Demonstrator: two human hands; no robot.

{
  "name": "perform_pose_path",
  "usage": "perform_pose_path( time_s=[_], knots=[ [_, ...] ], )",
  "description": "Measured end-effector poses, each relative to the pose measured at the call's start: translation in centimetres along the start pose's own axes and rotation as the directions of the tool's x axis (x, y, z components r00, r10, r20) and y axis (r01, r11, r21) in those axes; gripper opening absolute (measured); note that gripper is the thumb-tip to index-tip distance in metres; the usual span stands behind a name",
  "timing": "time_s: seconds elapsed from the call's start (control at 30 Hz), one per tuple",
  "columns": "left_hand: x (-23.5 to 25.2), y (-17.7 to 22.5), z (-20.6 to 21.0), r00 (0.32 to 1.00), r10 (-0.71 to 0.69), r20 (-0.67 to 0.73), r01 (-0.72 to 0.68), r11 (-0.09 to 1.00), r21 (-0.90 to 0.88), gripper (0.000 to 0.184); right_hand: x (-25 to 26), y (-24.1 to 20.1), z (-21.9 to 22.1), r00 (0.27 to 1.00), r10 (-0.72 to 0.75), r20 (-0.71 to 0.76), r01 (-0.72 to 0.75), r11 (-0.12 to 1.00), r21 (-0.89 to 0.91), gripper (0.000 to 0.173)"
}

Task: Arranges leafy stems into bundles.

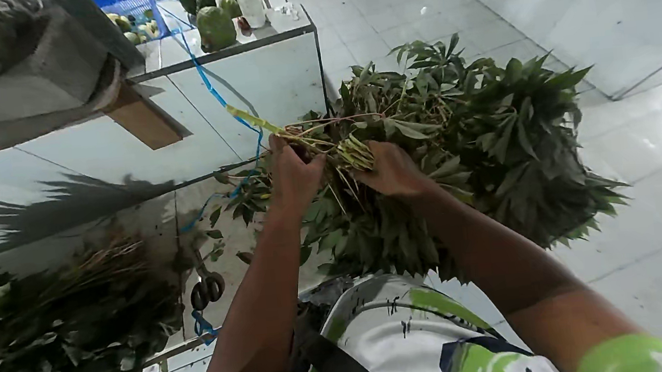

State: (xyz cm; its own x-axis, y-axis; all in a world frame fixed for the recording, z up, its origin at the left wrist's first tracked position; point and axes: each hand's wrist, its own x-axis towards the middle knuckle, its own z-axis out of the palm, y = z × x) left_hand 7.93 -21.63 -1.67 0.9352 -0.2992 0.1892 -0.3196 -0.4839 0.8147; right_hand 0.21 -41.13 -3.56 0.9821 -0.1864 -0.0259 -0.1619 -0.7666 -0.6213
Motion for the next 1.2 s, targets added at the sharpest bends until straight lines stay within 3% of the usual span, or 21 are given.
perform_pose_path(
  time_s=[0.17,0.5,0.63,0.77,0.9,0.97,1.03,1.1,1.2],
  knots=[
    [-0.4,-0.9,0.5,0.995,0.085,-0.045,-0.083,0.996,0.040,0.075,0.3,-0.8,0.5,0.999,-0.038,0.002,0.038,0.999,0.000,0.052],
    [-0.4,-2.8,0.8,0.998,0.053,-0.031,-0.053,0.999,0.013,0.073,2.9,0.3,1.3,0.975,-0.015,0.224,0.004,0.999,0.051,0.046],
    [-0.8,-3.2,1.8,0.985,0.123,-0.124,-0.122,0.992,0.018,0.073,3.5,0.4,0.7,0.961,0.004,0.275,-0.006,1.000,0.008,0.047],
    [-1.1,-2.9,3.0,0.984,0.105,-0.144,-0.091,0.991,0.098,0.069,3.1,0.4,1.0,0.956,0.030,0.291,-0.028,1.000,-0.012,0.047],
    [-2.2,-3.2,5.0,0.995,0.033,-0.091,-0.002,0.946,0.324,0.050,1.9,-1.0,1.1,0.941,0.097,0.323,-0.068,0.993,-0.099,0.041],
    [-1.9,-4.3,5.0,0.993,0.028,-0.118,-0.010,0.989,0.146,0.055,1.8,-0.8,0.8,0.942,0.098,0.320,-0.062,0.991,-0.122,0.043],
    [-1.4,-4.8,4.0,0.993,-0.071,-0.099,0.039,0.954,-0.296,0.069,1.5,0.6,0.2,0.955,0.021,0.297,-0.018,1.000,-0.012,0.049],
    [-1.2,-4.4,3.4,0.986,-0.167,-0.027,0.102,0.712,-0.694,0.074,1.3,1.4,-0.6,0.963,-0.044,0.267,0.021,0.996,0.087,0.056],
    [-1.7,-2.8,2.3,0.959,-0.271,0.085,0.209,0.473,-0.856,0.058,0.9,1.0,-1.8,0.957,-0.109,0.269,0.086,0.992,0.096,0.053]
  ],
)
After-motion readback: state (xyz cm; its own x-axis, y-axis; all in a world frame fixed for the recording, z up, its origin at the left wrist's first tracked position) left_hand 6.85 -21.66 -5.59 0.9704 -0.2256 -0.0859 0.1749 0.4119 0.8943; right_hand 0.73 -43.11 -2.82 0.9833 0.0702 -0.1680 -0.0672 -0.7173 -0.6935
